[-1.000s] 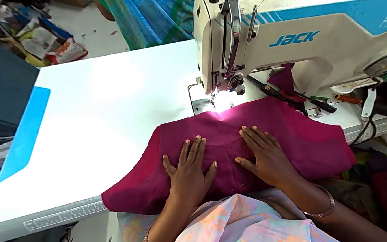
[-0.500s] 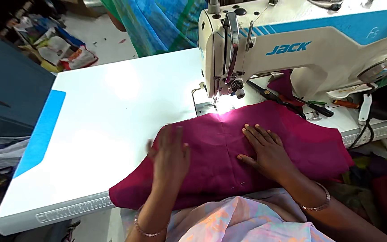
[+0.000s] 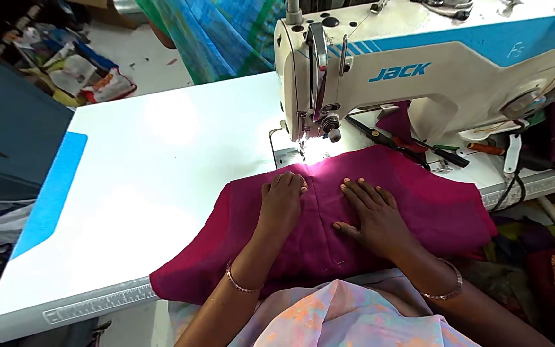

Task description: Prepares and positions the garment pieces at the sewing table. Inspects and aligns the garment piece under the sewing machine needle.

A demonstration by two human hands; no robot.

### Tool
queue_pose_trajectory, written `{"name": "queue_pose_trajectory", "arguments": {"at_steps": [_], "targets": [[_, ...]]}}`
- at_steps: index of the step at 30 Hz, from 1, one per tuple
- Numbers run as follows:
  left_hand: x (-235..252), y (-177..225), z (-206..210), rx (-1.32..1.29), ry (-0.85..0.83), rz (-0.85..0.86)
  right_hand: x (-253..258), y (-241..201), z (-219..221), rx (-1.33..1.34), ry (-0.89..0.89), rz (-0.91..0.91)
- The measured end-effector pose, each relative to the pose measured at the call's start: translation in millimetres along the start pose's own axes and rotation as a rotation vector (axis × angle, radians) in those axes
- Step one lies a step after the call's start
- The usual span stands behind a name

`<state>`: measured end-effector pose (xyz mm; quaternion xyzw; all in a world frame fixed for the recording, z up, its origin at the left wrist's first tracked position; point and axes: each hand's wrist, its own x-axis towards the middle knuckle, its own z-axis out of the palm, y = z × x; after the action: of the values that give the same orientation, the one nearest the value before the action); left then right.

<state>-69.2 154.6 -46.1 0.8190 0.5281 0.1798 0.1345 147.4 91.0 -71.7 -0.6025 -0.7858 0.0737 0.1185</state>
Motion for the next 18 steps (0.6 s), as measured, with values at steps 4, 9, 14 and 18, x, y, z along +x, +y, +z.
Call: {"name": "queue_pose_trajectory", "arguments": {"at_steps": [4, 9, 14, 18], "targets": [[-2, 1, -19, -0.077, -0.018, -0.097, 0, 0, 0, -0.006, 0.004, 0.001], [-4, -7, -18, -0.113, -0.076, -0.058, 7, -10, -16, 0.222, 0.011, 0.108], [-16, -3, -11, -0.071, -0.113, -0.058, 34, -35, -15, 0.417, 0.256, 0.082], [-26, 3, -5, -0.046, -0.087, -0.101, 50, -45, -4, 0.413, 0.176, 0.095]]}}
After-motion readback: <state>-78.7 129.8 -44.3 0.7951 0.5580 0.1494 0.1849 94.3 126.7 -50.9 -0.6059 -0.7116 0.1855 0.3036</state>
